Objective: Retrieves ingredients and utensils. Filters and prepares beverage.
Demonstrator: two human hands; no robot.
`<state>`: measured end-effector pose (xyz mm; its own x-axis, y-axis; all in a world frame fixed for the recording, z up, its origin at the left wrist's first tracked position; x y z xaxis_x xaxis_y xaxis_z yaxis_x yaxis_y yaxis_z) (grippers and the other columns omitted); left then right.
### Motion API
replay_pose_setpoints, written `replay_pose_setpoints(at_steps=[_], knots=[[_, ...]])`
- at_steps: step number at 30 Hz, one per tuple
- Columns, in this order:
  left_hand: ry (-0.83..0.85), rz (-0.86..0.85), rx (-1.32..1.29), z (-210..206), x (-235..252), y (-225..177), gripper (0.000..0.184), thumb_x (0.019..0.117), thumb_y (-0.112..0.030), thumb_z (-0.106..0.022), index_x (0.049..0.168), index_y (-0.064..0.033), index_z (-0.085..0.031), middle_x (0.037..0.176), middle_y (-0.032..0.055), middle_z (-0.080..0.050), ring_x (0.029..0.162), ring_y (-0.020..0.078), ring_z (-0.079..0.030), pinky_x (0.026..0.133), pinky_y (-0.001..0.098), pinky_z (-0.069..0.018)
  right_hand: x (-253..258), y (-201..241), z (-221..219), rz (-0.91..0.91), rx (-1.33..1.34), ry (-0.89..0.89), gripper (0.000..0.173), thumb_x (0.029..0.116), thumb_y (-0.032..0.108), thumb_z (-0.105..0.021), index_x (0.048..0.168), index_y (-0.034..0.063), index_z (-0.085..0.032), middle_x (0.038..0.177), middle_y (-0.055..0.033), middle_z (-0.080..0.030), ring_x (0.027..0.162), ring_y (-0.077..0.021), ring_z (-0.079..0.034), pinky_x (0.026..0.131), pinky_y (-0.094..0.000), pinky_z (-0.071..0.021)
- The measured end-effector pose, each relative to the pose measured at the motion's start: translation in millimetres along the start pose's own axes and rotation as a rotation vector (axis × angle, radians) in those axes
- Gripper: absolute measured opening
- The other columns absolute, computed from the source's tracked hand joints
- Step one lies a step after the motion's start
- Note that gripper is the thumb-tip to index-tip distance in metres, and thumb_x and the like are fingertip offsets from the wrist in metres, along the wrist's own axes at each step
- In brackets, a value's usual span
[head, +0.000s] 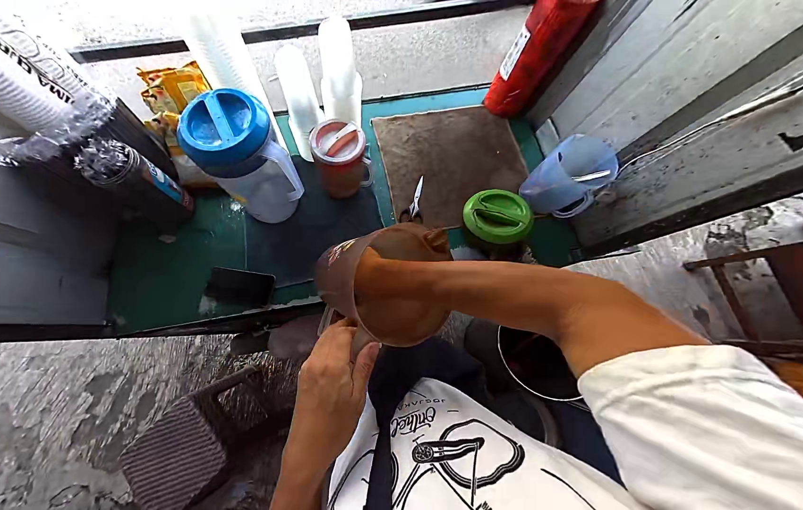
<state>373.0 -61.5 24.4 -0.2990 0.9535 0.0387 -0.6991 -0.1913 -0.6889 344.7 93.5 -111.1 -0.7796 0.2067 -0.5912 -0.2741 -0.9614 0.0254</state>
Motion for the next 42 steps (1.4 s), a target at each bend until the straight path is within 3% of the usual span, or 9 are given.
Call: replay_pose_setpoints(at_steps=[4,8,14,18,26,32,36,38,42], knots=[[-0.019,0.048,-0.003,-6.9,-7.8,8.5,0.052,0.1055,-0.05,-0.046,0.113,-0.0059,-0.071,0.11,0.0065,-0.073,0.105,0.0142,-0.069,0.091,0.033,-0.0574,23.9,2.2,-32.0,0.095,0.062,-0.227,0.026,0.0871,0.038,-0.069,0.093,0.0123,-0.068,0.089,-0.0112,-0.067,0.085,-0.0329,-0.067,0.064,-0.0583,-0.0538],[-0.012,0.111,-0.03,-3.4,-11.3,18.6,0.053,0.1053,-0.052,-0.044,0.112,-0.0071,-0.071,0.101,0.0044,-0.072,0.094,0.0125,-0.069,0.084,0.0329,-0.0579,-58.9,9.3,18.7,0.085,0.328,-0.21,0.012,0.0982,0.011,-0.065,0.105,0.0025,-0.068,0.101,-0.0186,-0.068,0.095,-0.037,-0.069,0.076,-0.0568,-0.0569],[-0.043,0.112,-0.028,9.8,-17.9,27.3,0.052,0.106,-0.05,-0.045,0.115,-0.0053,-0.071,0.108,0.0074,-0.073,0.101,0.0139,-0.069,0.09,0.0324,-0.0568,-93.8,4.2,49.3,0.334,0.329,-0.391,0.017,0.086,0.007,-0.075,0.103,0.0073,-0.071,0.105,-0.0144,-0.066,0.085,-0.0314,-0.068,0.07,-0.0509,-0.0568],[-0.1,0.112,-0.041,22.4,-21.5,36.5,0.053,0.1062,-0.048,-0.046,0.119,-0.0026,-0.07,0.111,0.0098,-0.073,0.105,0.0152,-0.07,0.093,0.0333,-0.0567,-136.3,13.9,71.2,0.59,0.093,-0.829,0.01,0.0897,0.006,-0.07,0.081,0.0053,-0.065,0.122,-0.0202,-0.064,0.068,-0.0287,-0.066,0.052,-0.0421,-0.0548],[-0.111,0.206,-0.113,46.4,-36.1,57.1,0.055,0.1055,-0.053,-0.044,0.122,-0.0065,-0.069,0.103,0.0045,-0.073,0.093,0.0075,-0.068,0.085,0.0286,-0.0561,-162.4,-6.5,109.2,0.766,0.186,-1.302,0.018,0.0931,-0.003,-0.06,0.077,0.0022,-0.055,0.117,-0.0274,-0.067,0.086,-0.0299,-0.072,0.065,-0.037,-0.0593],[-0.185,0.274,-0.203,60.3,-55.4,78.9,0.052,0.1046,-0.055,-0.046,0.115,-0.0084,-0.068,0.088,-0.0029,-0.068,0.079,0.0003,-0.063,0.072,0.021,-0.0544,-127.8,-52.8,124.4,0.32,0.953,-1.386,0.038,0.0769,0.018,-0.09,0.082,0.0042,-0.055,0.118,-0.0151,-0.062,0.096,-0.0165,-0.065,0.074,-0.0284,-0.0576],[-0.219,0.314,-0.257,72.3,-76.9,96.8,0.052,0.1037,-0.056,-0.048,0.112,-0.0096,-0.068,0.085,-0.006,-0.066,0.076,-0.003,-0.062,0.069,0.0174,-0.0537,-59.4,-103.6,93.3,-0.235,1.487,-0.99,0.054,0.0866,0.031,-0.083,0.115,0.0003,-0.049,0.095,-0.0133,-0.065,0.07,-0.022,-0.071,0.064,-0.0409,-0.065],[-0.231,0.321,-0.269,80.4,-86.4,103.2,0.051,0.1034,-0.056,-0.049,0.113,-0.0102,-0.069,0.088,-0.0071,-0.068,0.078,-0.0045,-0.063,0.071,0.0159,-0.0545,-2.4,-121.7,51.6,-0.423,1.608,-0.741,0.064,0.0902,0.035,-0.081,0.13,-0.0016,-0.047,0.102,-0.0187,-0.066,0.073,-0.0263,-0.072,0.068,-0.0431,-0.0645],[-0.259,0.336,-0.267,95.9,-98.7,112.3,0.052,0.1025,-0.059,-0.048,0.112,-0.0119,-0.069,0.087,-0.009,-0.068,0.078,-0.0053,-0.062,0.069,0.0146,-0.0536,90.1,-132.6,-6.3,-0.58,1.765,-0.511,0.059,0.0938,0.035,-0.077,0.132,-0.0037,-0.052,0.108,-0.0202,-0.069,0.081,-0.0254,-0.074,0.072,-0.0388,-0.0641]])
Point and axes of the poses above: each hand's wrist, its own x-axis towards the middle knuckle, its own z-axis out of the back of the hand, y = z × x, the point moved 6 cm from there along x, towards the middle knuckle
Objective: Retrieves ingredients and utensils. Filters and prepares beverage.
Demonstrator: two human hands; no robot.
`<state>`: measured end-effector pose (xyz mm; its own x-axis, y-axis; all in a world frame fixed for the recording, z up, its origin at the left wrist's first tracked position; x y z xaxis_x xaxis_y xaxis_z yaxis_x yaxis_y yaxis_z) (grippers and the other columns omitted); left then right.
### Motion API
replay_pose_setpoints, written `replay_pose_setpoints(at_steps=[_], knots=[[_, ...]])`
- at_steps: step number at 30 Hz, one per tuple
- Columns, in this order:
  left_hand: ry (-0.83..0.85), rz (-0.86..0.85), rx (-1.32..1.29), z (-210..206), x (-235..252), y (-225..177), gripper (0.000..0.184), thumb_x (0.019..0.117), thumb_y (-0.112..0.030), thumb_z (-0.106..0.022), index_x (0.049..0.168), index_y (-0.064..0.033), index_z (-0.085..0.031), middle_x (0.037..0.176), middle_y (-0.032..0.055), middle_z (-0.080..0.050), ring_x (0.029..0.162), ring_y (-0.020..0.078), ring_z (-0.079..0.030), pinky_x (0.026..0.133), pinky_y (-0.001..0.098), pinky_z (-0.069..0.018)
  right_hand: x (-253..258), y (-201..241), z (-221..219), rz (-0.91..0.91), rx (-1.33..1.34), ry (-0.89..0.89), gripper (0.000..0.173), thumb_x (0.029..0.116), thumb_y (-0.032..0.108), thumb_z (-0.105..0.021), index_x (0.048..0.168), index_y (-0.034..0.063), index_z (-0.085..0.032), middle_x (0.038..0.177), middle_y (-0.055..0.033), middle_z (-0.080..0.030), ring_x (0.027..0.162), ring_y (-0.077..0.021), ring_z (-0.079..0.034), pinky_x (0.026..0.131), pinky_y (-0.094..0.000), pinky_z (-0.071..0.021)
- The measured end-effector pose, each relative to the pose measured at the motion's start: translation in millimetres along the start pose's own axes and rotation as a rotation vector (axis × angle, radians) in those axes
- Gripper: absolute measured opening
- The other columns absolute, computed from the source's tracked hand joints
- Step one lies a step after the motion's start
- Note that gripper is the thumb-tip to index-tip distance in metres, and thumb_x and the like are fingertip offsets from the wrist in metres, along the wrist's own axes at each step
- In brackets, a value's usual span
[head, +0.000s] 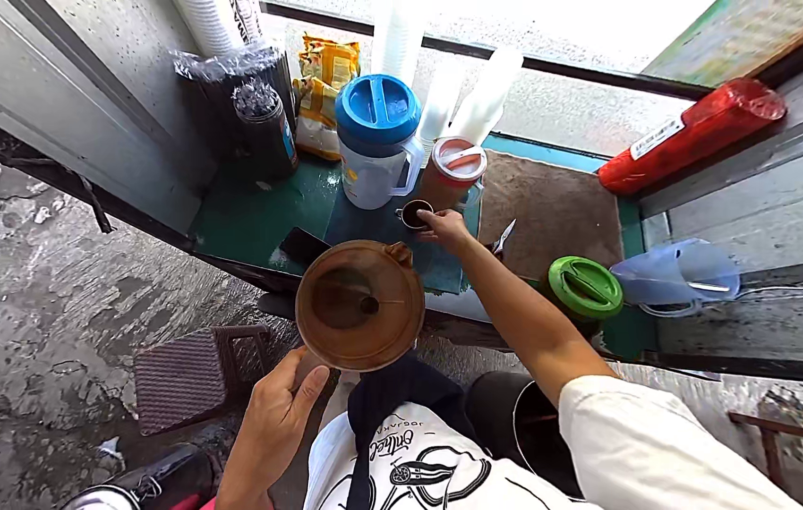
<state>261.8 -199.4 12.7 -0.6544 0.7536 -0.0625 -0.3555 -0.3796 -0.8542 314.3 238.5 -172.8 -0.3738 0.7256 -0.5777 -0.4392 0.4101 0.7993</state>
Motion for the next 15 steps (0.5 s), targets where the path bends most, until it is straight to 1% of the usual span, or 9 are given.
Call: replay_pose_setpoints(at_steps=[3,6,8,9,10,11,12,13,15], knots=[[-0.001,-0.002,0.008,10.3,-3.4,-0.5,0.051,0.1034,-0.056,-0.049,0.116,-0.0105,-0.069,0.092,-0.0084,-0.069,0.082,-0.0061,-0.063,0.072,0.0138,-0.0539,20.4,-10.7,-20.8,-0.025,-0.059,-0.021,0.057,0.0958,0.036,-0.074,0.131,-0.0062,-0.058,0.117,-0.0216,-0.068,0.091,-0.0256,-0.073,0.081,-0.0386,-0.0633],[0.003,-0.03,0.047,16.1,-2.0,-1.6,0.053,0.1042,-0.055,-0.048,0.118,-0.0079,-0.069,0.098,-0.0046,-0.07,0.086,-0.0053,-0.064,0.077,0.0147,-0.0547,7.7,10.0,-19.5,0.043,-0.231,-0.029,0.054,0.097,0.035,-0.072,0.133,-0.0028,-0.058,0.119,-0.022,-0.067,0.091,-0.0277,-0.074,0.081,-0.0418,-0.0641],[0.016,-0.04,0.059,17.7,-1.3,-0.6,0.054,0.1046,-0.055,-0.047,0.119,-0.0066,-0.069,0.102,-0.0023,-0.071,0.091,-0.004,-0.065,0.081,0.0157,-0.0552,-34.0,50.5,-8.7,0.246,-0.398,-0.052,0.047,0.0961,0.032,-0.072,0.128,-0.0004,-0.062,0.112,-0.0205,-0.07,0.087,-0.0296,-0.074,0.08,-0.0485,-0.0629],[0.023,-0.044,0.069,18.1,-0.5,0.1,0.054,0.1047,-0.054,-0.047,0.119,-0.0067,-0.069,0.103,-0.0017,-0.072,0.092,-0.0035,-0.065,0.082,0.0161,-0.0552,-70.3,76.1,-3.4,0.386,-0.448,-0.062,0.041,0.0961,0.032,-0.07,0.123,0.0012,-0.065,0.106,-0.0186,-0.072,0.084,-0.0296,-0.073,0.079,-0.0513,-0.0615],[0.027,-0.047,0.084,17.7,0.6,0.1,0.054,0.1048,-0.055,-0.047,0.118,-0.0071,-0.069,0.103,-0.0013,-0.072,0.092,-0.0029,-0.065,0.082,0.0167,-0.0551,-115.6,101.6,-2.1,0.538,-0.478,-0.034,0.036,0.0971,0.034,-0.068,0.117,0.0041,-0.066,0.098,-0.0132,-0.072,0.078,-0.0244,-0.072,0.073,-0.0475,-0.0618],[0.032,-0.047,0.106,16.4,1.5,-0.8,0.054,0.1048,-0.055,-0.047,0.118,-0.0076,-0.07,0.103,-0.0008,-0.072,0.092,-0.002,-0.066,0.082,0.0176,-0.0551,-165.1,122.3,-8.1,0.702,-0.513,0.072,0.032,0.0983,0.034,-0.065,0.11,0.005,-0.067,0.09,-0.0081,-0.071,0.071,-0.018,-0.071,0.066,-0.041,-0.0619],[0.043,-0.049,0.139,14.6,2.1,-2.9,0.055,0.1047,-0.056,-0.046,0.117,-0.0078,-0.07,0.104,-0.0001,-0.073,0.093,-0.0006,-0.067,0.083,0.0189,-0.0557,-213.1,131.9,-22.0,0.847,-0.587,0.247,0.028,0.0984,0.033,-0.066,0.102,0.0049,-0.069,0.083,-0.0046,-0.071,0.068,-0.0139,-0.069,0.063,-0.0367,-0.0617],[0.06,-0.056,0.178,12.1,3.1,-6.2,0.056,0.1049,-0.056,-0.045,0.117,-0.0076,-0.07,0.104,0.0013,-0.073,0.093,0.0016,-0.068,0.083,0.021,-0.0562,-252.5,127.6,-41.9,0.917,-0.758,0.445,0.029,0.0965,0.036,-0.069,0.097,0.0072,-0.072,0.08,-0.0023,-0.07,0.068,-0.0134,-0.068,0.064,-0.0376,-0.06],[0.096,-0.09,0.27,3.2,5.6,-15.9,0.058,0.1053,-0.056,-0.043,0.116,-0.0072,-0.07,0.102,0.0037,-0.073,0.092,0.0068,-0.069,0.081,0.0258,-0.0576,-284.1,86.2,-89.3,0.796,-1.288,0.752,0.036,0.0949,0.047,-0.07,0.105,0.0133,-0.073,0.082,-0.0042,-0.07,0.077,-0.0238,-0.069,0.07,-0.0511,-0.0565]])
Point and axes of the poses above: each hand's wrist, its own x-axis towards the middle knuckle, its own z-axis out of the back of the hand, y = z × x, the point moved 6 cm from there along x, towards the middle knuckle
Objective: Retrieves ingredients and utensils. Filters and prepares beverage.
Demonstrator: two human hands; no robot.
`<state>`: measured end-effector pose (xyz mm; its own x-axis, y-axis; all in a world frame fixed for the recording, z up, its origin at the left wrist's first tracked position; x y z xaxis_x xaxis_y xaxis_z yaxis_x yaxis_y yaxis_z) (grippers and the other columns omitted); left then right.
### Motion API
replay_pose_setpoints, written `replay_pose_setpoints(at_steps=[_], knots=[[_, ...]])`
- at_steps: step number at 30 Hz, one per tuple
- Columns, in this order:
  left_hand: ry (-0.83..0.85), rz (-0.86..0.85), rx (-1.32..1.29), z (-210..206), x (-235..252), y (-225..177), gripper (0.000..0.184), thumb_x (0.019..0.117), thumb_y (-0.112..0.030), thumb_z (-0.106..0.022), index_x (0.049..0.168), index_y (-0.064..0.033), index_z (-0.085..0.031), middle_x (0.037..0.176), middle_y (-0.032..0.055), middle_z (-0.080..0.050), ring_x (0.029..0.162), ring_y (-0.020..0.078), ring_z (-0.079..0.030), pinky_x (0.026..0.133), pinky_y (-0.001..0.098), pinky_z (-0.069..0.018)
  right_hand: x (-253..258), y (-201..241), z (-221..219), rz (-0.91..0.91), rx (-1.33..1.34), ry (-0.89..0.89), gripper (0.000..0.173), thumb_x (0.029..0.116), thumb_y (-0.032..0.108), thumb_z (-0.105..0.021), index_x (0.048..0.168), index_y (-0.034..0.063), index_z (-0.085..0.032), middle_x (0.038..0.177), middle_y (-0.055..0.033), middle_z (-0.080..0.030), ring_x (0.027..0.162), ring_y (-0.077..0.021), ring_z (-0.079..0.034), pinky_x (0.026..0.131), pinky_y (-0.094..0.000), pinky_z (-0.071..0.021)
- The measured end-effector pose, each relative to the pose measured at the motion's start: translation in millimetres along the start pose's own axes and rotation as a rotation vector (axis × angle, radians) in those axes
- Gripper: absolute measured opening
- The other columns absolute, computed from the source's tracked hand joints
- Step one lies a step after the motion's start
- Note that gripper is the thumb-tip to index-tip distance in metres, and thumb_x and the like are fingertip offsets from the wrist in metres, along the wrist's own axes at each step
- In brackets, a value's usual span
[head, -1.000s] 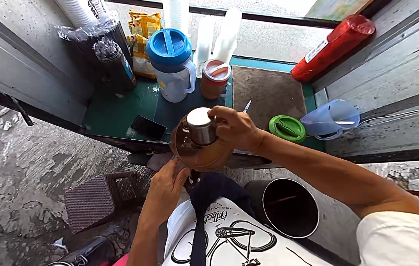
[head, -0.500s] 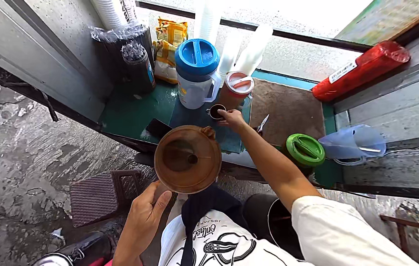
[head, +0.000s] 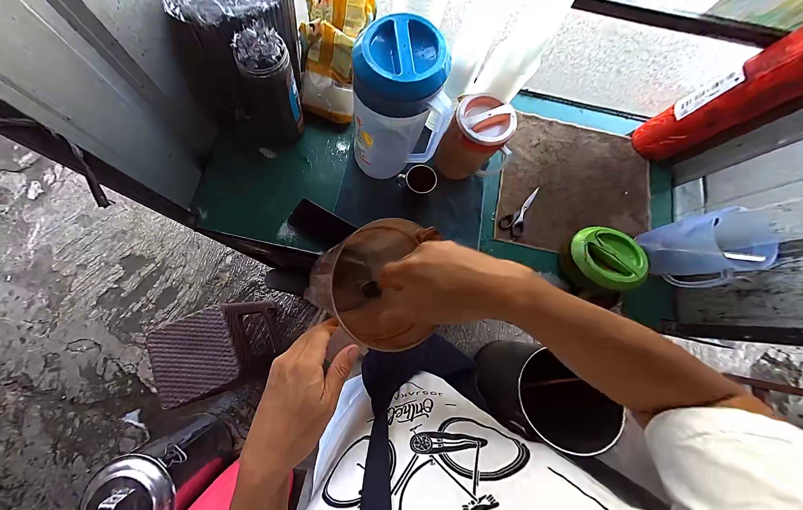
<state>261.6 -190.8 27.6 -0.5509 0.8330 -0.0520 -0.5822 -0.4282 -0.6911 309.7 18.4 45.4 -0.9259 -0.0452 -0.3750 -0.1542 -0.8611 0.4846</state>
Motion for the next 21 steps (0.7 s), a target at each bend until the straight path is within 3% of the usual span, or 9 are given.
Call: replay_pose_setpoints(at_steps=[2,5,11,13,14,15,17,18,21], knots=[[0.032,-0.061,0.076,-9.3,1.4,-15.3,0.056,0.1057,-0.054,-0.043,0.113,-0.0057,-0.071,0.103,0.0065,-0.074,0.094,0.0125,-0.071,0.083,0.0301,-0.0587,31.1,0.3,-57.1,-0.121,-0.177,0.281,0.031,0.095,0.031,-0.069,0.115,0.0073,-0.066,0.091,-0.0158,-0.067,0.087,-0.0384,-0.067,0.069,-0.0597,-0.0529],[0.047,-0.179,0.128,-26.6,6.4,-38.2,0.053,0.1053,-0.049,-0.046,0.112,-0.003,-0.072,0.112,0.0104,-0.074,0.104,0.0192,-0.072,0.09,0.0339,-0.0593,58.0,-30.2,-108.6,-0.243,-0.28,0.336,0.018,0.0936,0.006,-0.069,0.109,-0.0045,-0.07,0.109,-0.0245,-0.067,0.101,-0.0446,-0.065,0.075,-0.0615,-0.0541],[0.139,-0.298,0.131,-55.8,28.6,-49.4,0.052,0.1053,-0.047,-0.048,0.111,-0.0015,-0.071,0.112,0.0123,-0.074,0.108,0.0233,-0.072,0.091,0.0374,-0.0588,48.2,-72.9,-116.9,-0.456,-0.095,0.38,0.027,0.1016,0.01,-0.059,0.122,-0.0064,-0.066,0.124,-0.0269,-0.065,0.113,-0.0454,-0.064,0.084,-0.0624,-0.0535],[0.164,-0.348,0.133,-66.2,31.1,-60.1,0.051,0.1054,-0.047,-0.048,0.11,-0.0018,-0.071,0.113,0.0124,-0.074,0.109,0.0242,-0.071,0.092,0.0379,-0.0589,55.5,-83.8,-155.7,-0.591,-0.143,0.215,0.027,0.1043,0.019,-0.054,0.118,-0.0007,-0.067,0.117,-0.0214,-0.067,0.108,-0.0408,-0.066,0.083,-0.0605,-0.0537],[0.168,-0.38,0.138,-70.7,32.0,-66.6,0.051,0.1052,-0.047,-0.048,0.109,-0.0021,-0.071,0.111,0.012,-0.074,0.109,0.0242,-0.072,0.09,0.0377,-0.0594,59.4,-96.0,-180.6,-0.533,-0.252,-0.117,0.024,0.0964,0.023,-0.058,0.096,0.0031,-0.07,0.093,-0.0182,-0.069,0.084,-0.0378,-0.069,0.064,-0.0586,-0.0531],[0.178,-0.406,0.142,-75.6,32.0,-72.3,0.051,0.1051,-0.047,-0.047,0.108,-0.0023,-0.071,0.11,0.0118,-0.074,0.108,0.0243,-0.072,0.089,0.0378,-0.0599,55.2,-100.8,-187.2,-0.553,-0.256,-0.14,0.023,0.0959,0.024,-0.058,0.096,0.0046,-0.069,0.093,-0.0171,-0.069,0.085,-0.0371,-0.069,0.065,-0.0593,-0.0533],[0.196,-0.449,0.138,-86.8,32.4,-82.1,0.052,0.1045,-0.048,-0.047,0.106,-0.002,-0.072,0.109,0.0122,-0.075,0.104,0.0247,-0.074,0.085,0.0388,-0.0608,13.9,-91.9,-153.9,-0.681,-0.027,0.338,0.035,0.107,0.02,-0.049,0.131,-0.0038,-0.059,0.133,-0.0244,-0.06,0.124,-0.0431,-0.058,0.096,-0.0633,-0.048],[0.207,-0.466,0.135,-92.3,32.9,-86.9,0.053,0.1041,-0.048,-0.047,0.107,-0.0017,-0.072,0.11,0.0125,-0.075,0.105,0.0248,-0.074,0.085,0.0392,-0.0609,-9.0,-93.0,-139.9,-0.679,0.067,0.436,0.041,0.1069,0.018,-0.049,0.135,-0.0105,-0.055,0.14,-0.03,-0.055,0.129,-0.0468,-0.054,0.099,-0.0648,-0.0459],[0.22,-0.529,0.137,-106.9,34.8,-105.3,0.052,0.104,-0.048,-0.047,0.106,-0.0026,-0.073,0.109,0.0108,-0.075,0.102,0.0221,-0.074,0.083,0.0368,-0.0612,-48.2,-101.4,-134.5,-0.641,-0.125,0.444,0.036,0.1088,0.006,-0.031,0.123,-0.0138,-0.057,0.125,-0.0298,-0.061,0.117,-0.0451,-0.061,0.089,-0.0618,-0.0487]])
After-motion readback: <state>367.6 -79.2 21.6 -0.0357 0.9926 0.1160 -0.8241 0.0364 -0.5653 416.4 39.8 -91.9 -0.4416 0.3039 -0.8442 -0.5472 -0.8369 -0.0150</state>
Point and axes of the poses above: each hand's wrist, its own x-axis towards the middle knuckle, its own z-axis out of the back of the hand, y = z × x, the point moved 6 cm from there along x, towards the middle knuckle
